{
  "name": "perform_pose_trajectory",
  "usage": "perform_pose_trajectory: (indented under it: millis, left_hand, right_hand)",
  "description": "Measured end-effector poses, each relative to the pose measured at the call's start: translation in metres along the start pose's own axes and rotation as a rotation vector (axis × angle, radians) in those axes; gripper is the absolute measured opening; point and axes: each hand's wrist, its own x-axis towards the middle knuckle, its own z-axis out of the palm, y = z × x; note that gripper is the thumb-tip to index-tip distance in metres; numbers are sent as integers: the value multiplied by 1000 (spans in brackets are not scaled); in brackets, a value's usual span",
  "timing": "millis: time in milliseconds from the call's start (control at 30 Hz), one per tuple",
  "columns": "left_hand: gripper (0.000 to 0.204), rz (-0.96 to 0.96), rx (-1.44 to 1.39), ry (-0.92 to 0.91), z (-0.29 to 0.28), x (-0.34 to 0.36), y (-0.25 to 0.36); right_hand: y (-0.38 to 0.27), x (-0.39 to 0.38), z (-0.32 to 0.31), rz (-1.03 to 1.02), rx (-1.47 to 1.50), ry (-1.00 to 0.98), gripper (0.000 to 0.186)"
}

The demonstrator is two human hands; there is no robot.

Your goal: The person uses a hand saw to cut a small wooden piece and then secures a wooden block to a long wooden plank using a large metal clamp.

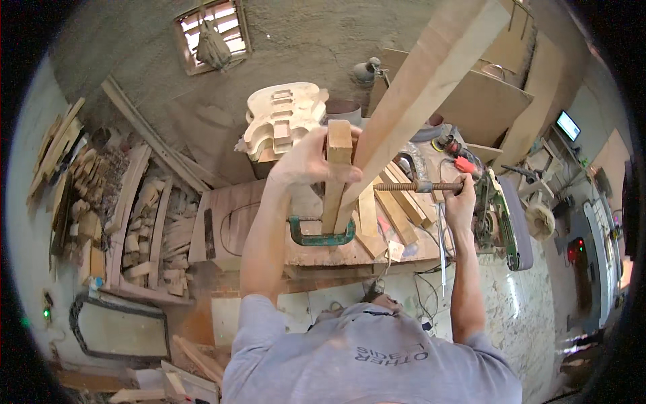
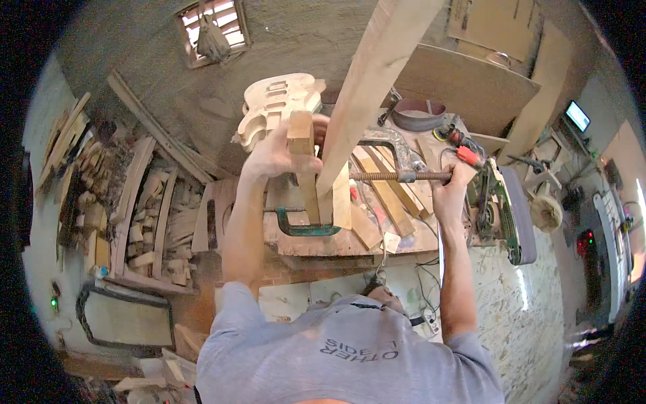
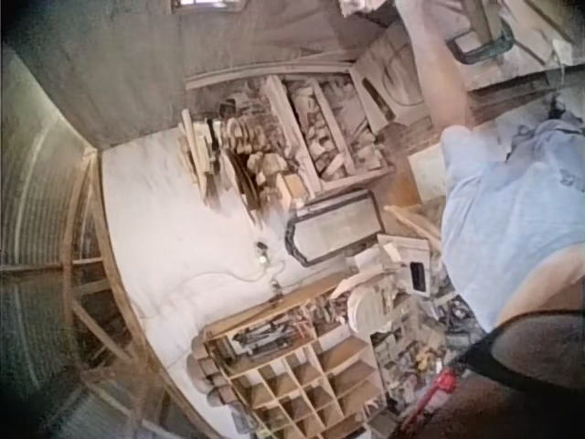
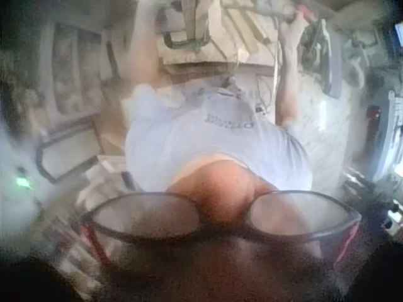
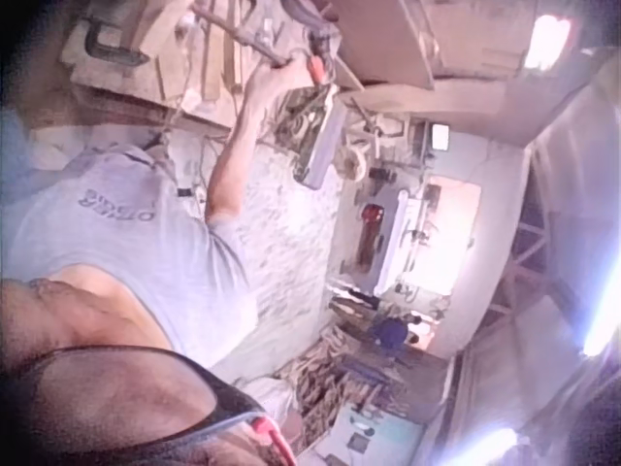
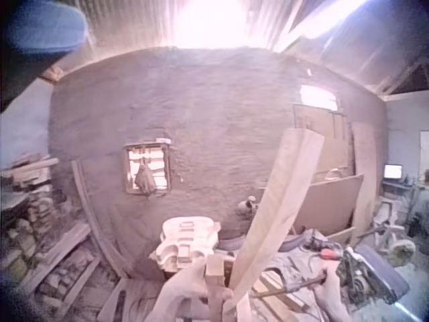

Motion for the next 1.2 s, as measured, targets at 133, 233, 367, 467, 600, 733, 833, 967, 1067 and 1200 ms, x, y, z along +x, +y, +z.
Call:
perform_pose_trajectory:
  millis: [133, 233, 367, 467, 600, 733, 833, 967, 1067, 1200]
  left_hand:
    - [73, 112, -169, 39, 24, 10, -29]
    - [64, 148, -153, 124, 39, 8, -34]
    - [61, 171, -86, 137, 52, 10, -22]
    - [63, 154, -70, 143, 50, 6, -18]
    - [63, 246, 2, 164, 45, 7, -27]
    - [65, 286, -34, 159, 44, 9, -23]
    - [65, 206, 9, 87, 48, 16, -17]
    - [76, 198, -70, 282, 21, 2, -49]
    - [86, 82, -401, 403, -8, -18, -53]
    - [88, 76, -452, 394, -49, -44, -69]
  right_hand:
    - [15, 4, -6, -17, -61, -29, 29]
    - [40, 15, -5, -94, -202, -44, 24]
    - [42, 40, -11, -57, -349, -226, 22]
    - [46, 52, -17, -120, -369, -362, 21]
    - [20, 76, -23, 101, -603, -694, 42]
    - [-27, 101, -29, 281, -693, -1035, 31]
    - [-33, 136, -29, 424, -872, -1344, 29]
    - [-79, 155, 3, 451, -872, -1429, 25]
    - [-96, 135, 2, 434, -244, -1151, 42]
    - [-75, 74, -5, 213, 608, -798, 59]
